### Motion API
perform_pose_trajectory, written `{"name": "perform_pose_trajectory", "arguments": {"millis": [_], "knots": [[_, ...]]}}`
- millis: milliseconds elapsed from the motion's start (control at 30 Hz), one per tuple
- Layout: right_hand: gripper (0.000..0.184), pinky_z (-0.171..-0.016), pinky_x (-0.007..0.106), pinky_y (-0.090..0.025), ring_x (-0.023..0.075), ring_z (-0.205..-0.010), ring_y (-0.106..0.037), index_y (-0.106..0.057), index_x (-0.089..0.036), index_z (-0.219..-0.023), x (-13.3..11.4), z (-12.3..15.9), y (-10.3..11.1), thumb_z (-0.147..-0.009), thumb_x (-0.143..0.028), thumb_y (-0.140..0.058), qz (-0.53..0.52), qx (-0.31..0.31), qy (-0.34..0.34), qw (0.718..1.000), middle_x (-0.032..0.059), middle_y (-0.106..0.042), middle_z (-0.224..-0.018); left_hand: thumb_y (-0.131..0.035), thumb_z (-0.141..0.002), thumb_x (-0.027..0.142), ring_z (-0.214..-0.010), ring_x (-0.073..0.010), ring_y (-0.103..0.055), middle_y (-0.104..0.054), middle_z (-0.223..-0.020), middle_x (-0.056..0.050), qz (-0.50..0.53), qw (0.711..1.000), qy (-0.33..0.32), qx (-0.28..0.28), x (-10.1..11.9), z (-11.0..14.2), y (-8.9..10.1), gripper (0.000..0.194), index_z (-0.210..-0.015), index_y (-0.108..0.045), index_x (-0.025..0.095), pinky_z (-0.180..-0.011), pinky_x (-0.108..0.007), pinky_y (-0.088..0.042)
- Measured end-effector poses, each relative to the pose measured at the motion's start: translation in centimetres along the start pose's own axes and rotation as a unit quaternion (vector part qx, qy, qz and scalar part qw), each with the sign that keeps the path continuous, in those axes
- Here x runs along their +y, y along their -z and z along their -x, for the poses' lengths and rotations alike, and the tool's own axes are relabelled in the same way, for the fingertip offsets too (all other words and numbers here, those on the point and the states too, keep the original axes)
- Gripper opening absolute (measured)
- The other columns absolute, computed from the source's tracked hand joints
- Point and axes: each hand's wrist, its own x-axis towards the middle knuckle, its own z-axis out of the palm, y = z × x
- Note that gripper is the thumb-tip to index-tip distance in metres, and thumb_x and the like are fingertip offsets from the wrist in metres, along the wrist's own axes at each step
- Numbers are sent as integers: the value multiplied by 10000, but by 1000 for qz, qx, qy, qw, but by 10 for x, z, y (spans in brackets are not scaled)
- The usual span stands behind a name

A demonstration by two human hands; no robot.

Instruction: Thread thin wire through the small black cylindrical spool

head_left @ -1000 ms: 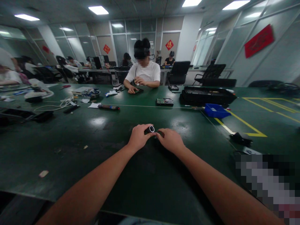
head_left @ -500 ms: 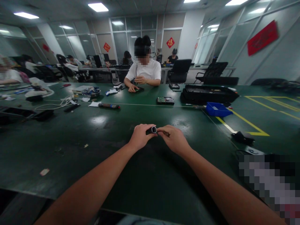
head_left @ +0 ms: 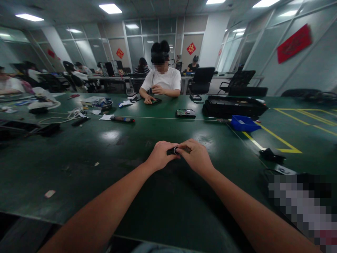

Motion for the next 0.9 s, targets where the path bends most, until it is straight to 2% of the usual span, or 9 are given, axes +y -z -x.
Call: {"name": "perform_pose_trajectory", "arguments": {"millis": [133,300,400,500,700,833,900], "knots": [[283,-667,317,-457,185,-738,-617,-677,-206,-976,4,-2,-1,-753,-351,-774,-44,11,-84,995,10,-673,-809,-797,-816,382,-1095,-240,-652,-749,-1181,-24,5,1000,-27,4,-2,0,-1,422,-1213,-698,275,-997,-420,-417],[254,-662,308,-451,177,-744,-620,-657,-189,-933,8,-4,-1,-749,-341,-746,-98,-44,-120,987,16,-680,-814,-814,-803,365,-1122,-237,-641,-750,-1178,-14,-8,999,-40,0,-3,1,-3,446,-1225,-695,282,-1020,-428,-394],[249,-652,306,-448,175,-732,-621,-659,-191,-918,7,-3,0,-757,-360,-745,-83,-47,-121,988,17,-686,-811,-818,-800,366,-1135,-241,-634,-746,-1192,-14,-7,999,-42,-10,-4,2,-3,464,-1238,-688,285,-1020,-431,-393],[253,-626,303,-420,178,-716,-609,-673,-211,-918,6,-2,4,-764,-394,-757,-14,-33,-85,996,10,-681,-796,-824,-793,364,-1121,-237,-640,-747,-1193,-16,8,999,-43,-11,-5,2,-2,468,-1232,-690,274,-1002,-416,-408],[156,-653,292,-407,173,-750,-607,-684,-219,-939,5,-1,9,-819,-303,-738,87,-34,33,995,23,-685,-854,-814,-801,370,-1071,-237,-654,-750,-1181,-27,25,999,-29,-22,0,0,0,455,-1225,-692,258,-963,-397,-431],[133,-629,289,-415,170,-711,-611,-699,-184,-930,-5,1,16,-881,-303,-665,94,13,62,994,45,-689,-818,-806,-806,379,-1045,-237,-657,-761,-1132,-7,19,999,-17,-21,1,-1,0,390,-1171,-720,273,-948,-390,-434],[182,-609,284,-419,153,-649,-605,-704,-179,-812,-22,4,26,-910,-313,-632,60,43,101,992,38,-680,-734,-784,-824,394,-1025,-229,-665,-768,-1101,8,26,999,-15,-22,1,-1,0,328,-1129,-739,283,-938,-374,-442]]}}
